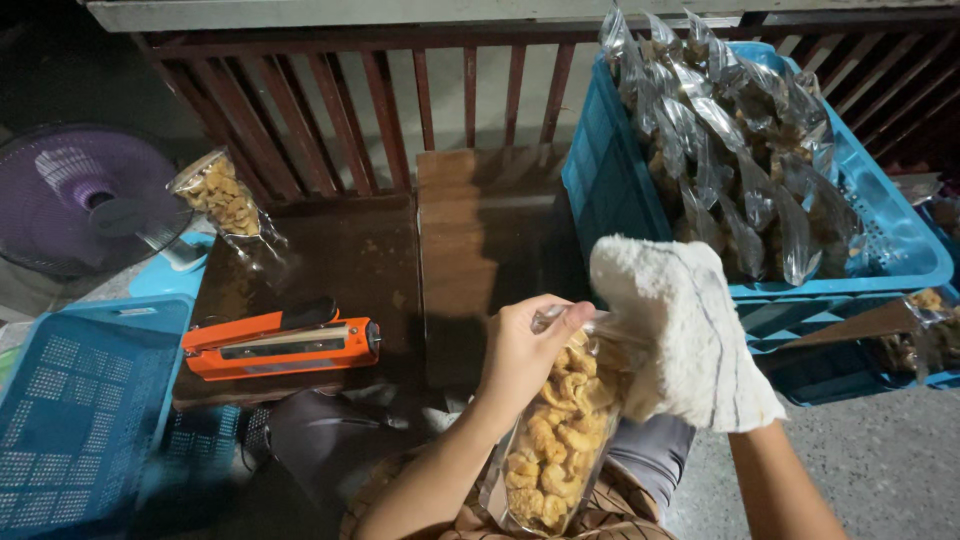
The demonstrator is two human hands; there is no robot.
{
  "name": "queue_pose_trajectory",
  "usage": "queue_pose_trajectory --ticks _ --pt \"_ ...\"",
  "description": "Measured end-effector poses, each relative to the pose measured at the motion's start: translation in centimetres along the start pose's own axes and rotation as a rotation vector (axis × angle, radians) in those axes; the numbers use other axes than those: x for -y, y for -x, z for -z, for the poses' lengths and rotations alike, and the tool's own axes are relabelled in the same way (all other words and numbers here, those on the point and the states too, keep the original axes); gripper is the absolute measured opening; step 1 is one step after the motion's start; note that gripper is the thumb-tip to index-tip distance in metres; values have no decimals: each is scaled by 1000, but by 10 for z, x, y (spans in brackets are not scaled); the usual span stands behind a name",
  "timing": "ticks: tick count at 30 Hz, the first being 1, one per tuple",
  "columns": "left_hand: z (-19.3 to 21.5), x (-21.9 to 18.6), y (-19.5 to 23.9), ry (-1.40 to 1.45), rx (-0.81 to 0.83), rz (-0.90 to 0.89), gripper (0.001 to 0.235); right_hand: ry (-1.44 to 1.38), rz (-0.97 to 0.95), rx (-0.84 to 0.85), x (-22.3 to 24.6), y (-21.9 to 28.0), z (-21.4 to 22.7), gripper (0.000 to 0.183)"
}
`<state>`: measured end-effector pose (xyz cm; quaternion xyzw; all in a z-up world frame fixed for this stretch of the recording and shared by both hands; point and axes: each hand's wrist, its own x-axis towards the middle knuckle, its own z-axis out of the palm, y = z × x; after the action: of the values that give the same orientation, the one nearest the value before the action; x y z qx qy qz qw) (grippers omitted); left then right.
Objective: The person wipes the exterior of sealed plastic bags containing snacks with a white cloth. They pick up each bag from a blue crate, wipe it, and place it on a wooden table next to a stapler and fan.
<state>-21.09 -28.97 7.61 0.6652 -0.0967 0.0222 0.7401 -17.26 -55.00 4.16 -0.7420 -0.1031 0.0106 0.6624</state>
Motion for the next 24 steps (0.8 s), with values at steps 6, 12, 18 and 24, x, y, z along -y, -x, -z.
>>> queue_pose_trajectory --ticks 6,12,18,24 --pt "-4 0 7 -140 -5 -100 28 333 211 -63 17 11 -11 42" --pt "3 -7 13 -236 113 -98 31 660 403 -11 42 0 -31 41" --pt "9 -10 15 -292 128 -51 34 833 544 104 66 -18 -54 41" --pt "9 -9 14 -307 97 -112 33 897 545 274 82 -16 -62 40"
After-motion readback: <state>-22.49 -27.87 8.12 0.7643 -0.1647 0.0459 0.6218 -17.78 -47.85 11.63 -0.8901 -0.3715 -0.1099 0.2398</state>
